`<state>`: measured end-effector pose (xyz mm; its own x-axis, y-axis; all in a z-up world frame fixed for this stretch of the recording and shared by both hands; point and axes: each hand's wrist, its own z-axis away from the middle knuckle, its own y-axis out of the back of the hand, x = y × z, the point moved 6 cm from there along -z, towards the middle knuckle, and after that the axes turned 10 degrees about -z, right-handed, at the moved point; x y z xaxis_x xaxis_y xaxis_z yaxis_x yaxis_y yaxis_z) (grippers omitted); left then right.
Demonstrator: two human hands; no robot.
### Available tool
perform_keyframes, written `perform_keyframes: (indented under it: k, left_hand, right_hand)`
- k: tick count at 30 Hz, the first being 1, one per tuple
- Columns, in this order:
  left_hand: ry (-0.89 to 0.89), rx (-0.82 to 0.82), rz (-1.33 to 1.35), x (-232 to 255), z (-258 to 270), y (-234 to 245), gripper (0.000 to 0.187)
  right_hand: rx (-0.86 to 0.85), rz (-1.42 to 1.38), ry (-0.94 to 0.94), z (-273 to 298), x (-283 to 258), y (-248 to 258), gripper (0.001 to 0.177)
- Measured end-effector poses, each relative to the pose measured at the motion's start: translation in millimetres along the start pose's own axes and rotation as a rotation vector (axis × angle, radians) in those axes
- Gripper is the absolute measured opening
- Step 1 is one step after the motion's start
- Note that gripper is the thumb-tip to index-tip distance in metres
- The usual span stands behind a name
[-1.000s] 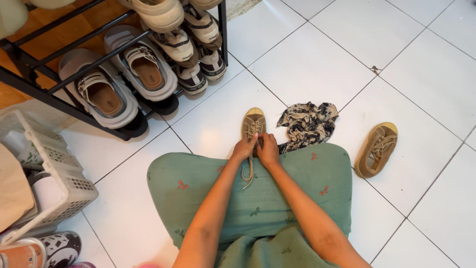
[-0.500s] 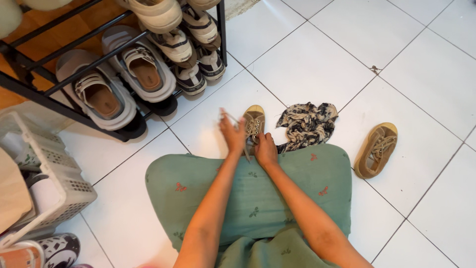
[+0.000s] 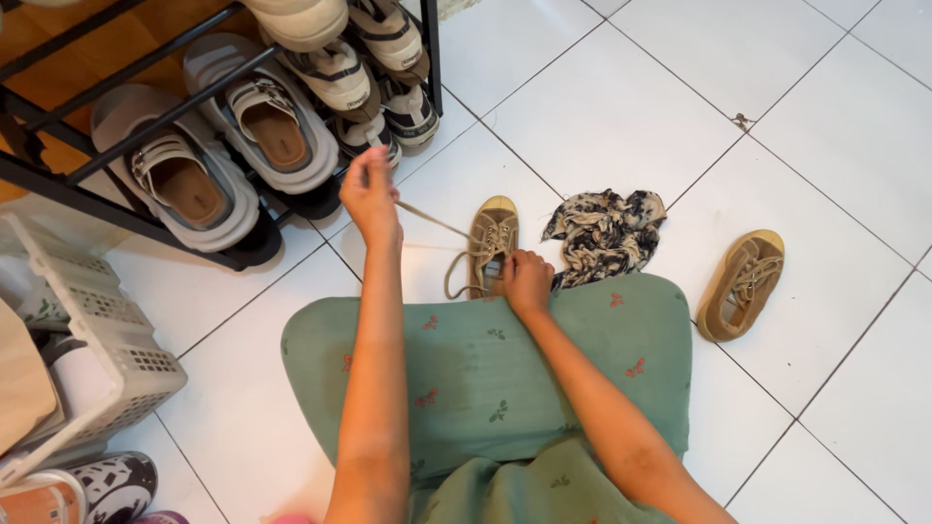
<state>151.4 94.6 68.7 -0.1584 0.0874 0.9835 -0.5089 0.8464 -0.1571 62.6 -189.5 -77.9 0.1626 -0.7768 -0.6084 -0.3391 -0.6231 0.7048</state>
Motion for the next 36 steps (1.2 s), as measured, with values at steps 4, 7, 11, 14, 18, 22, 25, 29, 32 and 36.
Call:
perform_keyframes:
  k: [4,7,11,14,18,22,25,29,32,36]
  left_hand:
    - [-0.024,-0.283,-0.326,-34.6,34.6,-35.4,0.015]
    - [-0.015,-0.5,-0.584,-84.6,97.5,-62.9,0.016]
    - [-0.068,-0.465,-0.735,-119.1,156.7,-56.5,0.017]
    - [-0.164,-0.458,-0.82,-121.0,163.6,-60.4,0.017]
    - [-0.264,-0.467,-0.987,-123.1,155.1,-75.2,0.015]
    - [-0.279,-0.53,-1.228,-141.7,156.6,-94.6,0.013]
    - [-0.228,-0.505,-1.212,-150.4,156.9,-93.4,0.013]
    - [-0.178,-0.512,-1.167,-149.5,153.9,-93.8,0.013]
    - [-0.176,-0.555,-1.126,-143.4,156.1,-98.6,0.01]
    - [-0.187,-0.519,-1.082,-129.1,158.5,-100.3,0.008]
  right_hand:
    - [0.016,-0.488,-0.2,2.7,45.5,-13.5,0.013]
    - [-0.033,-0.602,-0.291,1.8,64.6,-26.3,0.014]
    - [-0.069,-0.665,-0.348,4.9,77.7,-34.0,0.016]
    - [-0.085,-0.694,-0.368,7.2,81.0,-36.1,0.017]
    - [-0.083,-0.728,-0.374,7.7,74.1,-36.7,0.017]
    - [-0.095,-0.629,-0.389,5.2,74.1,-30.1,0.018]
    - [-0.105,-0.614,-0.381,8.2,72.6,-31.1,0.017]
    - [-0.125,-0.693,-0.399,8.7,74.0,-37.8,0.017]
    - [-0.171,-0.797,-0.355,8.0,73.3,-43.7,0.021]
    - [-0.194,-1.106,-0.533,11.5,83.3,-53.7,0.023]
